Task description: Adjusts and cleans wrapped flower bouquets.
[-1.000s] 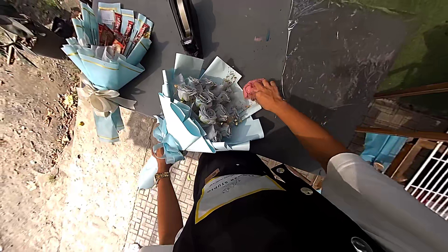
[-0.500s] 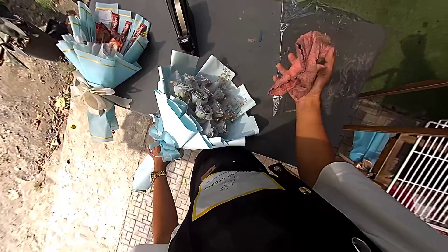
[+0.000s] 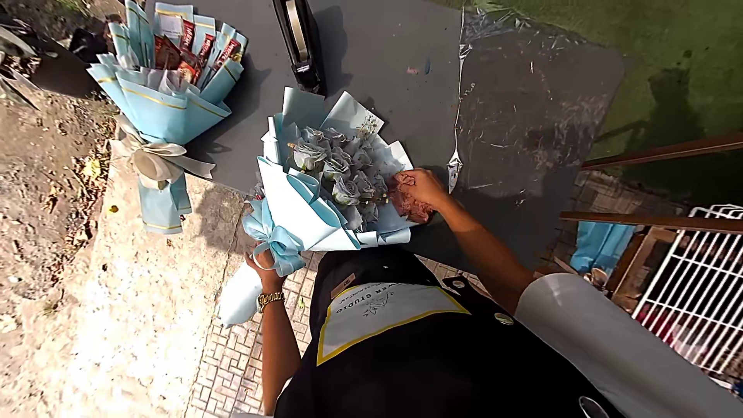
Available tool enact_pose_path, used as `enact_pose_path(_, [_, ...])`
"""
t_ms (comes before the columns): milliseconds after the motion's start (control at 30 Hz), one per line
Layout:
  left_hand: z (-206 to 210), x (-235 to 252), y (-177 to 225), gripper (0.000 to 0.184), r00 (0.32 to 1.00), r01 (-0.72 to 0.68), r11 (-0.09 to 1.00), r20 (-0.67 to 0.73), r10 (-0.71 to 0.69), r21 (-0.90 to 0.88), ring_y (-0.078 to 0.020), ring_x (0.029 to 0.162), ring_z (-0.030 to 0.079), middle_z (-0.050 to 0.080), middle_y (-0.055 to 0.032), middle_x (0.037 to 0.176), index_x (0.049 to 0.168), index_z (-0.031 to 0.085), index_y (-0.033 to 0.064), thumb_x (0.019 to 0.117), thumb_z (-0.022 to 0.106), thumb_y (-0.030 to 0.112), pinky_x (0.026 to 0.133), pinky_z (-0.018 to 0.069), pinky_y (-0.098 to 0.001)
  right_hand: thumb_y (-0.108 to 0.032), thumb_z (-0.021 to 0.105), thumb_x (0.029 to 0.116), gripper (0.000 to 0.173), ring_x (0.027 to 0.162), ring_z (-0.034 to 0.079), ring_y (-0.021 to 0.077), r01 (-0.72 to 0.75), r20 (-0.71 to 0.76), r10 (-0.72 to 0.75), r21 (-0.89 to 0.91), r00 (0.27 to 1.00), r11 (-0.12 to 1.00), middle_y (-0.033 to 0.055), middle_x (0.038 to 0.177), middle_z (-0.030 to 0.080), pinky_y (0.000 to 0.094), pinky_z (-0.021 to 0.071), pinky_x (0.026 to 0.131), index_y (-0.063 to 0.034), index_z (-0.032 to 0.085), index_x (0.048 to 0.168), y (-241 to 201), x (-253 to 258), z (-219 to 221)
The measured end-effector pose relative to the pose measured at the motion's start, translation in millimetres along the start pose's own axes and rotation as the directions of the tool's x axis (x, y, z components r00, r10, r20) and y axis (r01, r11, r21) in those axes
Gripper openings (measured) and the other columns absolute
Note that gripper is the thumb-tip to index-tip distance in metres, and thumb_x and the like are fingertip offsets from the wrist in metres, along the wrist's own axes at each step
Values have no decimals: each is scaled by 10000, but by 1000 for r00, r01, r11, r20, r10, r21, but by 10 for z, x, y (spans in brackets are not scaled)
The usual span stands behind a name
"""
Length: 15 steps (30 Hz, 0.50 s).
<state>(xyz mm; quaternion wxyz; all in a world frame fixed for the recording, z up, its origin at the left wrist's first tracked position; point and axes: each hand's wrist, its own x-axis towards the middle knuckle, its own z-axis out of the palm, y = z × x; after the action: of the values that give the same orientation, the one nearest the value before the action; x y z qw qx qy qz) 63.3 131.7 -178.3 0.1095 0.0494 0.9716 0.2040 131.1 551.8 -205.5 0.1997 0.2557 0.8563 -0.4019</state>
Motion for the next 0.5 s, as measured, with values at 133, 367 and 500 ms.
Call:
enact_pose_path(133, [36,14,-20,442,1000,7,1000,-29,-8,-16,-444,1332,519,613,-321,1315,1281,609,-126,982,562,196,1177,193,-658,-235,659,983,395,1302,524,475,-213,-237,235,114,943,970,293,1349,589,669,393,1069,-17,658,1312,128,-22,-94])
enact_pose_path(367, [60,22,-62,506,1000,26,1000,13,-26,0,-443,1380,475,572,-325,1374,1339,563,-130,984,565,229,1188,145,-675,-175,651,955,380,1241,551,437,-61,-574,232,301,785,952,309,1289,594,571,408,1069,47,662,1264,-227,-223,-469])
enact_pose_path(500, [43,25,-108,549,998,15,1000,56,-16,19,-447,1397,452,556,-328,1393,1341,559,-136,953,611,250,1193,92,-682,-191,682,953,337,1221,585,448,-85,-193,103,103,976,991,286,1259,635,643,443,1013,24,689,1212,-577,50,-279])
